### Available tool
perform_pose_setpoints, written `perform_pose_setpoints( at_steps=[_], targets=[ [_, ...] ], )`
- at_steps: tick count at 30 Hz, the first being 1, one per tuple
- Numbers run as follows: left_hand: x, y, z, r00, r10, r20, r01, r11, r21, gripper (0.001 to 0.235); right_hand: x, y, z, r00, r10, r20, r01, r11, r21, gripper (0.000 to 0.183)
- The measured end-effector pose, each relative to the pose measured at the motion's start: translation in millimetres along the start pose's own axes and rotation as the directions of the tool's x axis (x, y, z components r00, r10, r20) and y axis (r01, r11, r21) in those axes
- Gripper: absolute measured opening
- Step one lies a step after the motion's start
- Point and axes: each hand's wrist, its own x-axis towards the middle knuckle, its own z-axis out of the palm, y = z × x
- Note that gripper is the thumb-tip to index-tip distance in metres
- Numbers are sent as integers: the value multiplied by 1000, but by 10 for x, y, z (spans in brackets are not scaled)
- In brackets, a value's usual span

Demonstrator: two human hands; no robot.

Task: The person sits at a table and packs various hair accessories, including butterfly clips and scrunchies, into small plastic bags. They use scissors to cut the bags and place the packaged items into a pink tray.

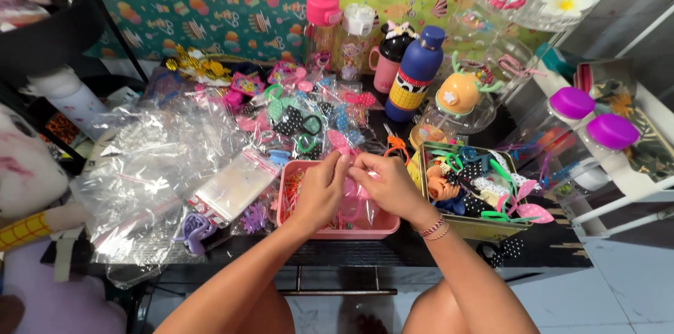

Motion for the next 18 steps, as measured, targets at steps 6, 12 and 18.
perform_pose_setpoints(
  at_steps=[6,12,18],
  targets=[
    [26,-187,23,993,76,-87,-63,988,142,39,-123,-45,-251,954,237,181,-291,873,392,7],
    [45,-308,79,998,47,-49,-39,988,151,37,-220,-106,-369,947,281,156,-320,867,381,22],
    [250,-603,-93,955,-295,11,256,810,-527,24,-294,103,-651,933,356,-49,-316,878,360,18]
  ],
)
